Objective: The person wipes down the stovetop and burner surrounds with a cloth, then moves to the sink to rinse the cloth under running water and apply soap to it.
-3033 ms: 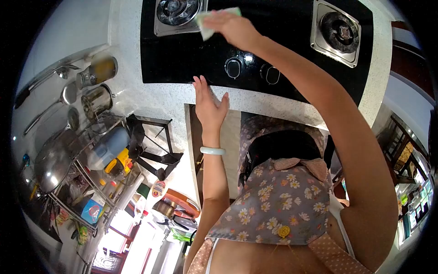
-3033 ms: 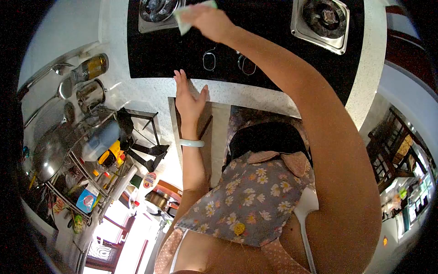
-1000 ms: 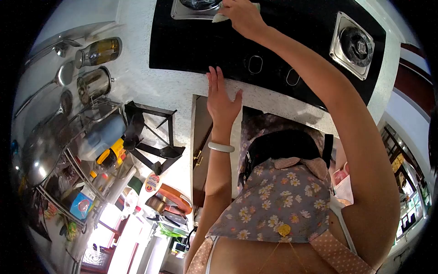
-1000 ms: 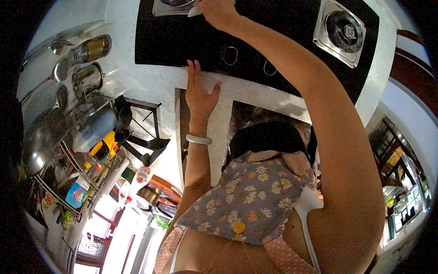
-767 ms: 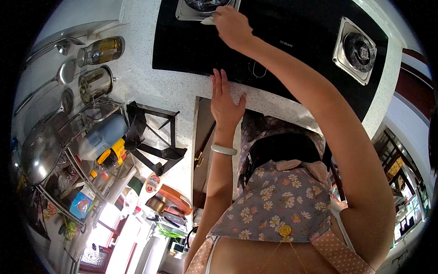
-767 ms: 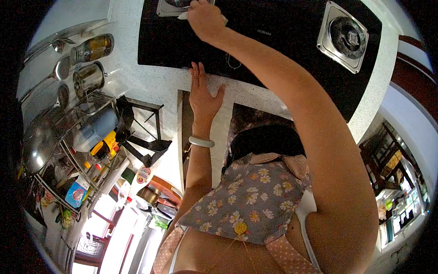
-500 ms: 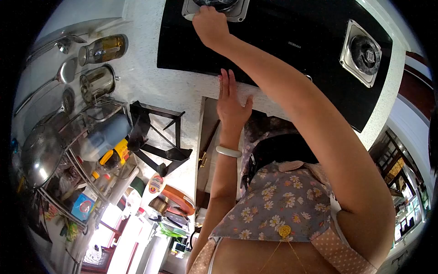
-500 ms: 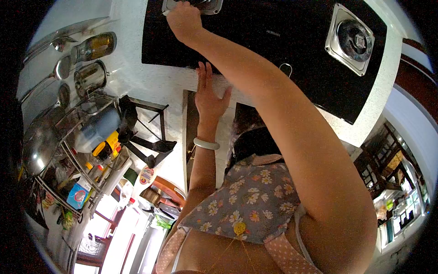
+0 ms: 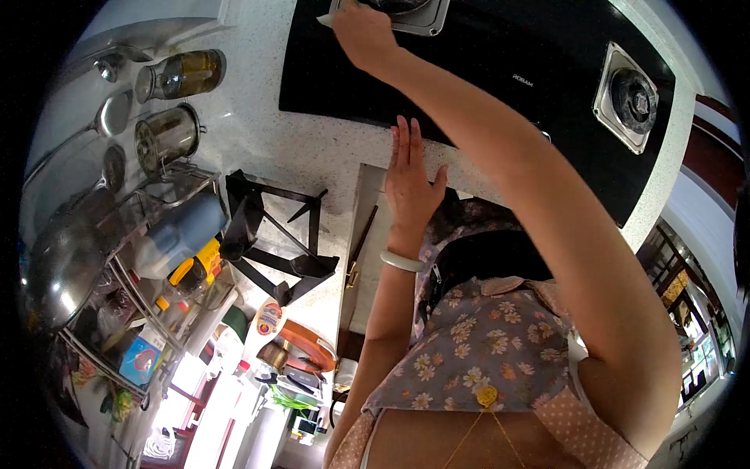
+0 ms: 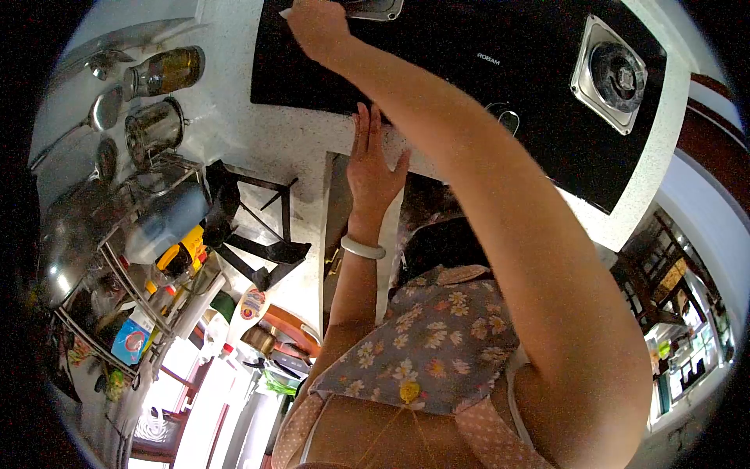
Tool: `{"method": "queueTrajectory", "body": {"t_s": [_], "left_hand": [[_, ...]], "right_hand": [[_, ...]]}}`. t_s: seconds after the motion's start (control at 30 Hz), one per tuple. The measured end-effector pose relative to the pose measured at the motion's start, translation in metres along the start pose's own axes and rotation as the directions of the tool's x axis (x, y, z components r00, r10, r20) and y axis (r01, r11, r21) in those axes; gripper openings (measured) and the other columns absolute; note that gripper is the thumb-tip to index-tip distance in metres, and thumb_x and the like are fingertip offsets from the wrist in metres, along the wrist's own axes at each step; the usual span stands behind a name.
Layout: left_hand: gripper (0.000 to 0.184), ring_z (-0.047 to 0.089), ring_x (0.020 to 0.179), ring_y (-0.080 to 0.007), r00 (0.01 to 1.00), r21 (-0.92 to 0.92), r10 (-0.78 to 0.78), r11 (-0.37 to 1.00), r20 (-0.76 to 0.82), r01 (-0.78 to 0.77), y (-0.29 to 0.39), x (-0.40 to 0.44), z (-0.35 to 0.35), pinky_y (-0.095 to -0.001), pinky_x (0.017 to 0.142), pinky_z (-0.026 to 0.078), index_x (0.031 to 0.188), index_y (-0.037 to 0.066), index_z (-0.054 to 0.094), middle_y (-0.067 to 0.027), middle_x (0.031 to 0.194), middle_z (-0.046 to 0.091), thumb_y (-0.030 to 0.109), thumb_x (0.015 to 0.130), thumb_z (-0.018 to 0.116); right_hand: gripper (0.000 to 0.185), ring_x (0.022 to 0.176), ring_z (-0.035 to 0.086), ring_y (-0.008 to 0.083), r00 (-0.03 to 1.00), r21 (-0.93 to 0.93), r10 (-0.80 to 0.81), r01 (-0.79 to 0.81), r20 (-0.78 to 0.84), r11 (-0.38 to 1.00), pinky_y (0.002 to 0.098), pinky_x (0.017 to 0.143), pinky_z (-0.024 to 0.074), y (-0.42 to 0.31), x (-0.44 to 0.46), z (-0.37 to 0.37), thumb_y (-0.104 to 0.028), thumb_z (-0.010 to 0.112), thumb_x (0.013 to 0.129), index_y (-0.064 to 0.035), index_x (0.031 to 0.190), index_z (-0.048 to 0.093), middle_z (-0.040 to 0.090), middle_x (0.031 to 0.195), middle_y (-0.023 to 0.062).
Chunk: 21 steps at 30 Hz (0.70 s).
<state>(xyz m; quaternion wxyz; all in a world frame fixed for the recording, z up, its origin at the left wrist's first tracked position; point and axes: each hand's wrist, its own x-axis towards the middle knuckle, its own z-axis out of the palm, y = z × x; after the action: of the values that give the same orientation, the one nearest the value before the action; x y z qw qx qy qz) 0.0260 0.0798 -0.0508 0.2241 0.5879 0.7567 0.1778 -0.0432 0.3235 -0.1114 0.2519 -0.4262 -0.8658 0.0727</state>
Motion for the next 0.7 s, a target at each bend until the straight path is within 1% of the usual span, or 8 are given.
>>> {"method": "queueTrajectory", "body": {"t_s": [0.07, 0.17, 0.3, 0.33, 0.4, 0.5, 0.6, 0.7], "left_hand": [[0.092, 0.028, 0.148, -0.0375, 1.000, 0.018, -0.003, 1.000, 0.027, 0.003, 0.001, 0.001, -0.004, -0.0427, 0.112, 0.042, 0.156, 0.005, 0.027, -0.0216, 0.162, 0.022, 0.023, 0.082, 0.078], [0.094, 0.028, 0.149, -0.0358, 0.997, 0.004, -0.034, 0.999, 0.071, 0.034, 0.002, 0.001, -0.007, -0.0436, 0.111, 0.044, 0.157, 0.005, 0.026, -0.0203, 0.164, 0.019, 0.025, 0.082, 0.079], [0.094, 0.029, 0.148, -0.0349, 0.999, 0.066, -0.002, 0.998, 0.039, -0.001, 0.000, 0.003, -0.005, -0.0423, 0.109, 0.046, 0.157, 0.004, 0.026, -0.0198, 0.164, 0.020, 0.026, 0.082, 0.079], [0.094, 0.029, 0.148, -0.0350, 0.999, 0.082, 0.003, 0.997, 0.036, -0.006, 0.001, 0.002, -0.005, -0.0419, 0.108, 0.047, 0.156, 0.004, 0.026, -0.0199, 0.163, 0.020, 0.026, 0.082, 0.079], [0.092, 0.030, 0.148, -0.0360, 1.000, 0.074, -0.001, 0.997, 0.028, -0.001, 0.002, 0.001, -0.004, -0.0421, 0.109, 0.045, 0.156, 0.004, 0.027, -0.0197, 0.163, 0.021, 0.024, 0.081, 0.078], [0.091, 0.031, 0.147, -0.0371, 1.000, 0.047, -0.002, 0.999, 0.016, 0.002, 0.002, 0.001, -0.002, -0.0425, 0.110, 0.044, 0.156, 0.005, 0.029, -0.0196, 0.163, 0.023, 0.021, 0.080, 0.077], [0.092, 0.031, 0.147, -0.0360, 1.000, 0.079, 0.011, 0.997, 0.016, -0.012, 0.001, 0.001, -0.002, -0.0413, 0.106, 0.049, 0.156, 0.005, 0.028, -0.0201, 0.163, 0.023, 0.025, 0.082, 0.077], [0.091, 0.032, 0.147, -0.0370, 1.000, 0.066, 0.001, 0.998, 0.019, -0.003, 0.004, 0.002, -0.002, -0.0419, 0.107, 0.047, 0.155, 0.005, 0.029, -0.0204, 0.163, 0.023, 0.023, 0.081, 0.077]], "right_hand": [[0.011, 0.079, 0.068, 0.0285, 0.988, 0.072, -0.127, 0.133, -0.085, 0.989, 0.0378, 0.066, 0.0551, 0.019, -0.016, -0.018, -0.009, 0.061, 0.087, -0.0062, 0.091, 0.071, 0.068, 0.080, 0.0095], [0.013, 0.093, 0.071, 0.0268, 0.968, 0.068, -0.233, 0.228, 0.091, 0.971, 0.0369, 0.080, 0.0579, 0.038, -0.033, -0.055, -0.011, 0.068, 0.087, -0.0035, 0.096, 0.074, 0.072, 0.095, 0.0117], [0.022, 0.096, 0.069, 0.0233, 0.856, 0.398, -0.016, -0.224, 0.517, 0.890, 0.0333, 0.080, 0.0539, 0.073, -0.045, -0.086, -0.021, 0.063, 0.097, -0.0090, 0.113, 0.072, 0.072, 0.101, 0.0095], [0.026, 0.099, 0.068, 0.0190, 0.773, 0.553, 0.079, -0.518, 0.630, 0.652, 0.0317, 0.085, 0.0542, 0.078, -0.047, -0.105, -0.024, 0.064, 0.098, -0.0086, 0.118, 0.070, 0.072, 0.107, 0.0057], [0.029, 0.104, 0.066, 0.0153, 0.647, 0.646, 0.097, -0.762, 0.756, 0.048, 0.0324, 0.090, 0.0545, 0.084, -0.052, -0.137, -0.027, 0.065, 0.098, -0.0091, 0.121, 0.069, 0.069, 0.111, 0.0021], [0.031, 0.104, 0.065, 0.0158, 0.663, 0.620, -0.026, -0.713, 0.748, -0.326, 0.0351, 0.094, 0.0535, 0.091, -0.066, -0.150, -0.028, 0.063, 0.100, -0.0091, 0.124, 0.067, 0.068, 0.115, 0.0034], [0.029, 0.103, 0.065, 0.0168, 0.674, 0.603, -0.068, -0.697, 0.735, -0.388, 0.0357, 0.095, 0.0539, 0.098, -0.071, -0.153, -0.026, 0.063, 0.099, -0.0100, 0.123, 0.066, 0.068, 0.113, 0.0013], [0.025, 0.101, 0.064, 0.0124, 0.742, 0.742, 0.052, -0.661, 0.668, -0.107, 0.0293, 0.088, 0.0538, 0.118, -0.078, -0.166, -0.027, 0.062, 0.100, -0.0155, 0.122, 0.065, 0.065, 0.112, -0.0042]]}}
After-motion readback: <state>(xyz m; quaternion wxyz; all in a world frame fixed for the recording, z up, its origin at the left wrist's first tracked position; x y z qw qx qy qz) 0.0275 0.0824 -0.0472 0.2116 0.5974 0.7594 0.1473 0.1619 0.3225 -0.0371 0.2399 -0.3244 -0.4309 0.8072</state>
